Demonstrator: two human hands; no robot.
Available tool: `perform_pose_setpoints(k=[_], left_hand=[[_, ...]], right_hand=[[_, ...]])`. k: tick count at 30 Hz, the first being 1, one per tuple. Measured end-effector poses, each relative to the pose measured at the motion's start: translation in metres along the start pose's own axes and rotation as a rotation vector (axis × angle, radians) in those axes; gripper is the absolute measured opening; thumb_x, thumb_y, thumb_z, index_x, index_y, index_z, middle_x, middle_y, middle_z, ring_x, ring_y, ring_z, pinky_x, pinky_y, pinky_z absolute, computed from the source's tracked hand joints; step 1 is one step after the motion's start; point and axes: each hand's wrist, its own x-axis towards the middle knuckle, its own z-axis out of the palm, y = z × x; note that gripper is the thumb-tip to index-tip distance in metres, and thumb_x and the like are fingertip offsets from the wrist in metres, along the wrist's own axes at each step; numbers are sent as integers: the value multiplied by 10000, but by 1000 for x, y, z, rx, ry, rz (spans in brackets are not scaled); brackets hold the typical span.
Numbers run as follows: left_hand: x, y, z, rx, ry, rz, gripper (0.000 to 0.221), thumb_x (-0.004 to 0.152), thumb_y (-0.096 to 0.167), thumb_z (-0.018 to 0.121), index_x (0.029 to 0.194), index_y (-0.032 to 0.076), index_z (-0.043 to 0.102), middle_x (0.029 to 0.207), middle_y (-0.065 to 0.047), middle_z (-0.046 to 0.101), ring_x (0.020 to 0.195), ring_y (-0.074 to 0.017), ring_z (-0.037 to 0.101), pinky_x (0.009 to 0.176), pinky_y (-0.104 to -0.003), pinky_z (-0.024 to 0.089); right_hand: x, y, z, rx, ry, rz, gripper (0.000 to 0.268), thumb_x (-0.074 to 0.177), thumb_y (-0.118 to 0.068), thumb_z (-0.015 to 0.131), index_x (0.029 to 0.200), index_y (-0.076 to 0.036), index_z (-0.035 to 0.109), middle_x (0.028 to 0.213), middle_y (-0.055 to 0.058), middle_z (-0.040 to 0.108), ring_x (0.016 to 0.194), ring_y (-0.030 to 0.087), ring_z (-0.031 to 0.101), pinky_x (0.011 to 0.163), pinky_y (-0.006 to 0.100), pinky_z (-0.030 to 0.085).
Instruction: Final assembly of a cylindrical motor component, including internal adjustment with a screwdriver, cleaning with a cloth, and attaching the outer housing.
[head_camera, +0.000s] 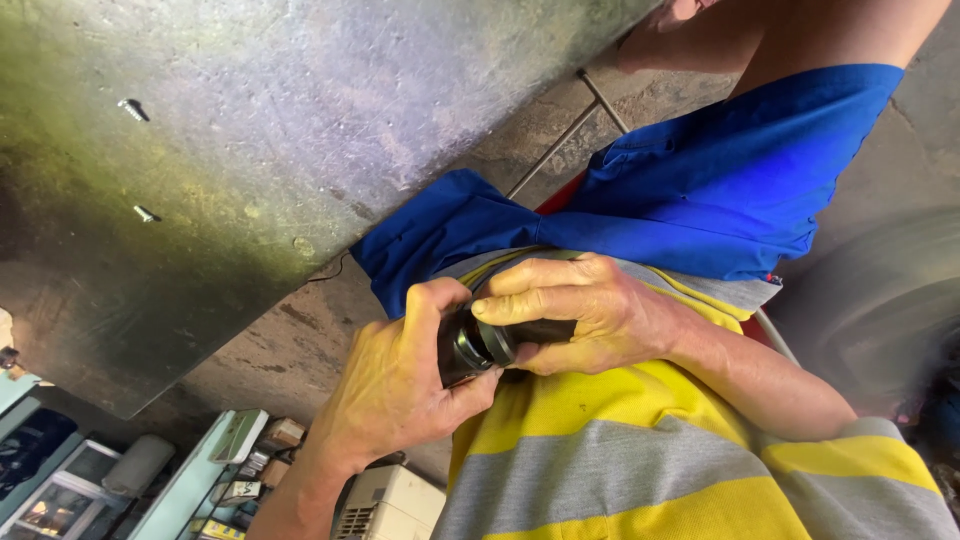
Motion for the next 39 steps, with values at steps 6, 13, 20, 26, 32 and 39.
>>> perform_pose_setpoints(k=[6,13,20,26,32,39], left_hand=[[8,2,-1,78,-20,23,611,802,441,709,1244,107,453,822,-172,767,721,-502,688,551,-603,508],[23,8,7,164,-62,-100,520,822,485,684,1059,75,468,775,-213,725,670,-536,665,580,-648,498],[30,14,6,210,-192,-139,476,834,461,651,1035,59,495,850,-175,717,737,-494,690,565,-609,529],[33,9,7,199,-192,-114,486,809,474,674,1028,61,542,863,-177,719,735,-473,696,571,-607,540],[41,8,-2,155,-270,-136,504,813,484,708,1066,68,581,926,-174,729,827,-474,698,651,-611,551],[47,6,-11,85,-365,-177,535,815,491,718,1143,84,603,1057,-198,725,957,-484,684,758,-602,550]], right_hand=[[-2,15,-1,55,13,12,481,851,-137,857,1253,8,637,1191,218,721,1060,307,769,951,362,618],[-18,36,2,215,19,297,603,742,-90,893,1275,39,641,1232,188,731,1108,192,725,1033,327,616],[-40,57,8,502,99,405,686,712,-10,885,1326,63,588,1264,248,699,1154,241,703,1022,377,619],[-36,55,8,508,110,390,698,706,-25,889,1325,77,583,1232,267,705,1127,251,717,994,373,634],[-36,56,7,522,110,463,739,688,-15,893,1349,72,572,1148,256,738,1026,224,741,907,349,646],[-40,61,5,619,114,564,788,699,18,877,1398,84,519,1121,250,730,925,206,739,824,344,650]])
